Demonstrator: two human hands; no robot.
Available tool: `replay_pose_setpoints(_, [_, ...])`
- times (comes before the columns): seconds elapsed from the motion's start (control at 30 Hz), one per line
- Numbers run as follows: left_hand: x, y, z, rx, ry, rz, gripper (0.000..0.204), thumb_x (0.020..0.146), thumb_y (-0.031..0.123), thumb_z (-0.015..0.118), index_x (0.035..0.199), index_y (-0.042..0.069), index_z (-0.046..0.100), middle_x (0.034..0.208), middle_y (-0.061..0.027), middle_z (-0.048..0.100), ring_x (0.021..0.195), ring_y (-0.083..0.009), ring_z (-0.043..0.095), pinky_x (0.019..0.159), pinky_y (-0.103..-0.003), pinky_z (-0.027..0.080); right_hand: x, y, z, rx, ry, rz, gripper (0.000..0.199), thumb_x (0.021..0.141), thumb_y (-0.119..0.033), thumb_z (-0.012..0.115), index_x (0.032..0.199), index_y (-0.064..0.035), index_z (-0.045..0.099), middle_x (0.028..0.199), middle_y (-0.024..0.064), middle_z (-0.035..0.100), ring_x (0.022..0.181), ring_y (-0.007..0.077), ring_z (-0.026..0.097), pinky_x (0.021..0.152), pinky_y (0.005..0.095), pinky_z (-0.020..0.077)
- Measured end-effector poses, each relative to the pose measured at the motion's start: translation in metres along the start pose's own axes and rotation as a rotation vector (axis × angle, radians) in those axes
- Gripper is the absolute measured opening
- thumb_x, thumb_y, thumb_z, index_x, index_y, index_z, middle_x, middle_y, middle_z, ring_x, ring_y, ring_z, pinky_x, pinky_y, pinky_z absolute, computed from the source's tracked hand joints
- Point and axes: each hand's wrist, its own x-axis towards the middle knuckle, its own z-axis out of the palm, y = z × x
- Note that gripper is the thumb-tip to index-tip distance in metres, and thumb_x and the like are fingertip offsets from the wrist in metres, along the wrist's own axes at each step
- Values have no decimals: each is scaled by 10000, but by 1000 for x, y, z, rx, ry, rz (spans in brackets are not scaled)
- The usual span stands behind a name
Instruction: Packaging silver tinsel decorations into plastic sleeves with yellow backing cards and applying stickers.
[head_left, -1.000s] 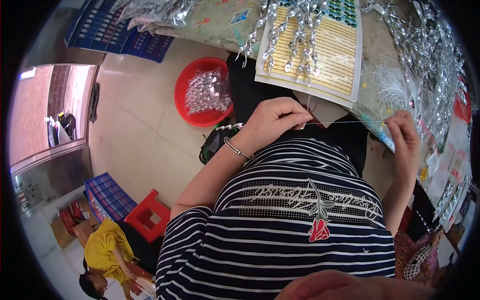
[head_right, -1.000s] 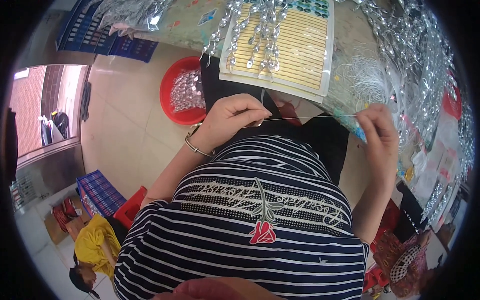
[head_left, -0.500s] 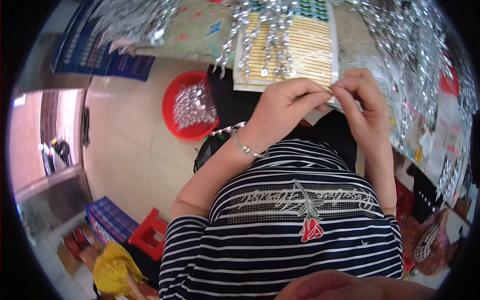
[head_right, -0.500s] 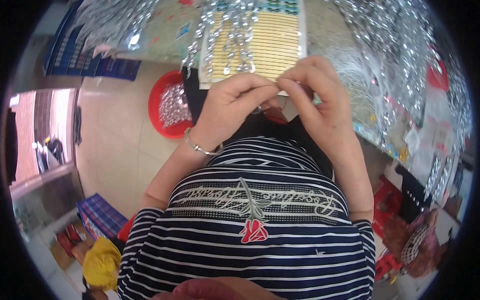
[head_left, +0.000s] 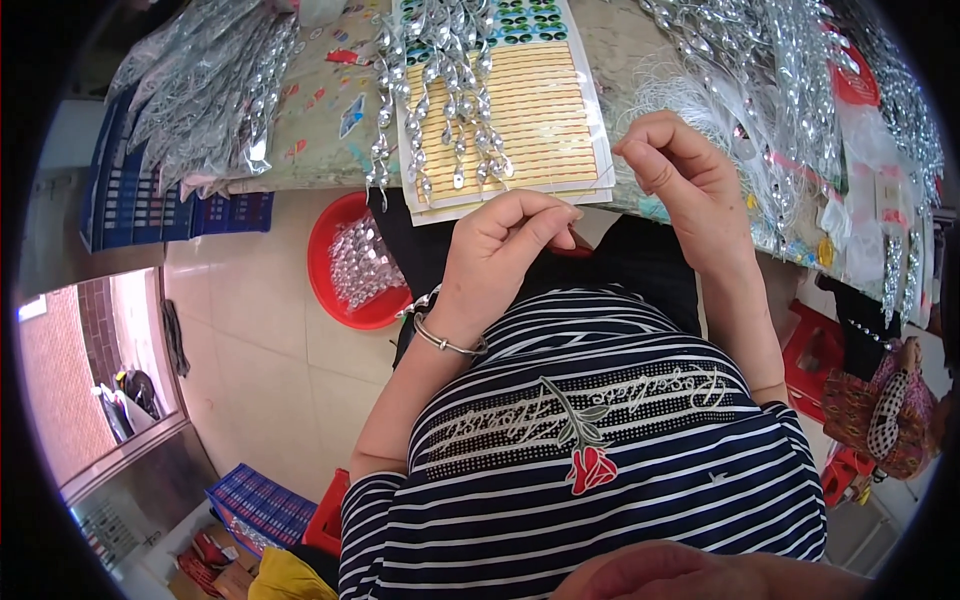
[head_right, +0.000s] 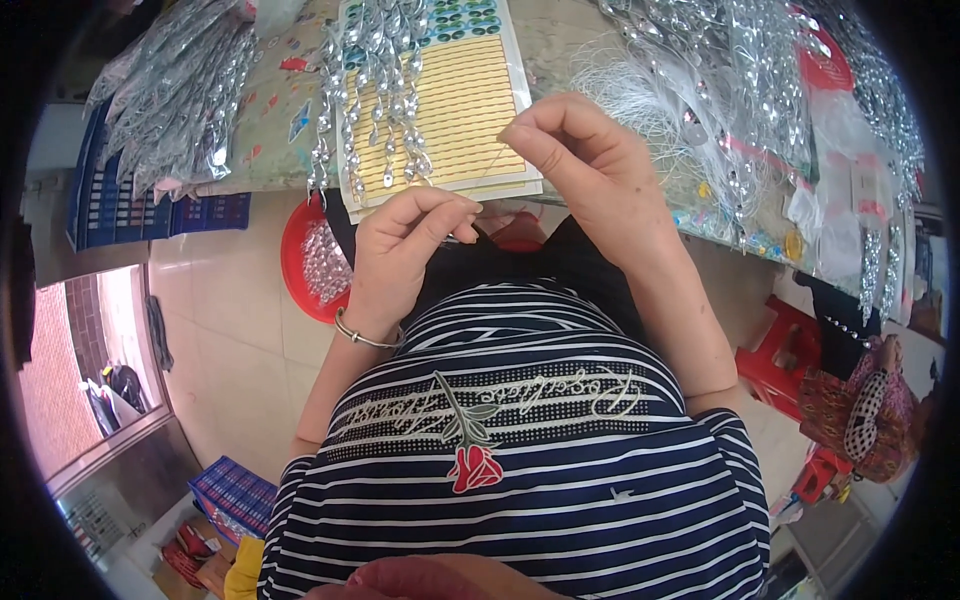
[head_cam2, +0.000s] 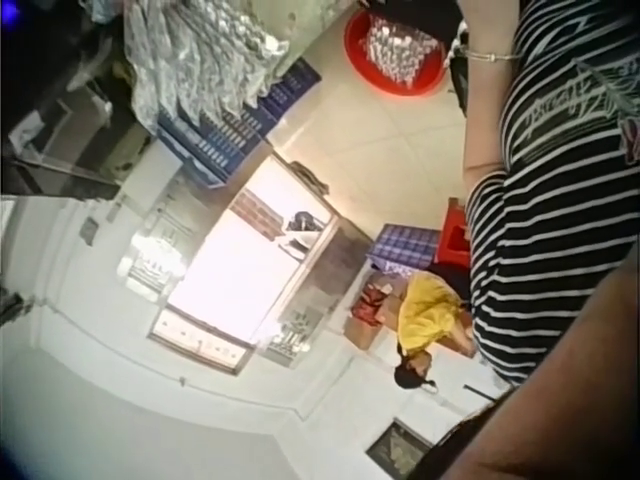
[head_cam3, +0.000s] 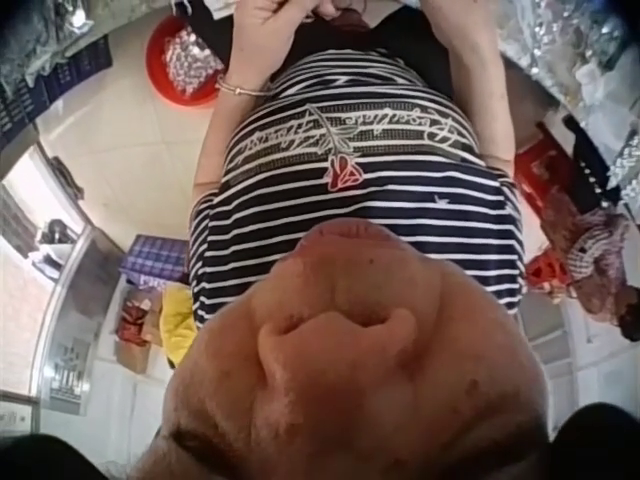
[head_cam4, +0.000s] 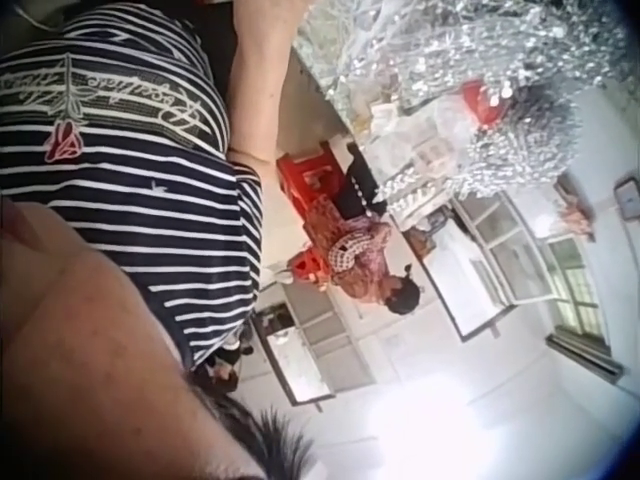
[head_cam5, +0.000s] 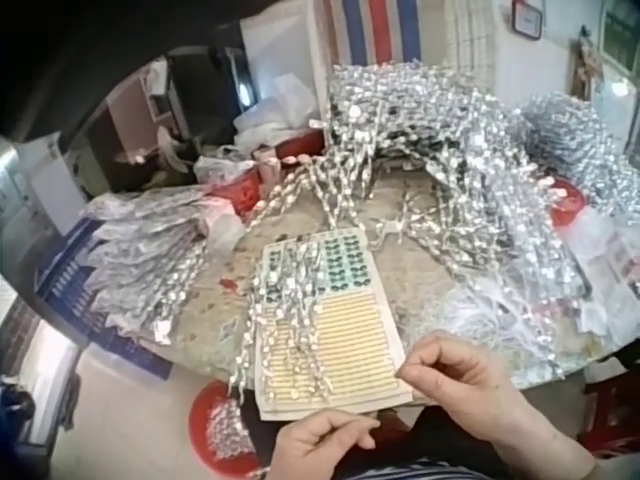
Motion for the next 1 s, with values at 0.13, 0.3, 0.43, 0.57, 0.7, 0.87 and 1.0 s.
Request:
replay_pose_setpoints(0.13, [0,-1,1,30,-24,-2,137,930,61,565,968,-37,654,829,-59,651,770,-104,606,749,-226,477,3,0,0,11,15,12,133,942,-140,572,907,-24,628,901,-9,552,670,41,437,637,189,361])
replay_pose_setpoints(0.3, [2,-1,4,47,-58,-22,135,930,67,569,962,-33,654,826,-59,653,777,-103,608,756,-227,478,4,3,2,9,6,-6,143,939,-141,578,903,-15,634,898,-10,560,695,44,443,642,194,365])
replay_pose_setpoints(0.43, [2,-1,4,50,-82,-24,127,926,63,576,965,-27,656,841,-58,657,785,-102,612,755,-223,479,3,4,3,-2,-77,38,129,922,-115,599,899,3,646,898,-1,575,769,55,495,698,206,401])
replay_pose_setpoints(0.57, [4,-4,3,99,-115,14,122,922,54,579,972,-23,659,858,-52,661,781,-96,611,752,-217,479,3,13,5,52,-107,94,140,896,-148,649,909,-11,672,848,-21,589,770,45,570,678,201,473])
replay_pose_setpoints(0.7, [3,-3,2,101,-129,1,123,922,52,577,977,-21,660,866,-51,663,780,-94,609,751,-216,478,1,13,8,115,-137,176,134,878,-135,670,885,-2,674,825,-12,581,707,54,584,625,200,505])
replay_pose_setpoints(0.87, [2,-6,2,106,-147,1,127,923,47,573,987,-19,660,845,-39,655,777,-90,602,747,-213,475,0,13,9,163,-147,202,129,867,-124,680,869,6,681,800,-6,575,690,61,586,610,198,497])
replay_pose_setpoints(1.0, [1,-5,1,111,-157,-14,127,924,47,570,987,-17,660,835,-32,651,779,-85,597,746,-211,474,-1,15,10,164,-166,184,118,864,-110,681,859,7,684,781,-2,578,669,59,572,582,195,459])
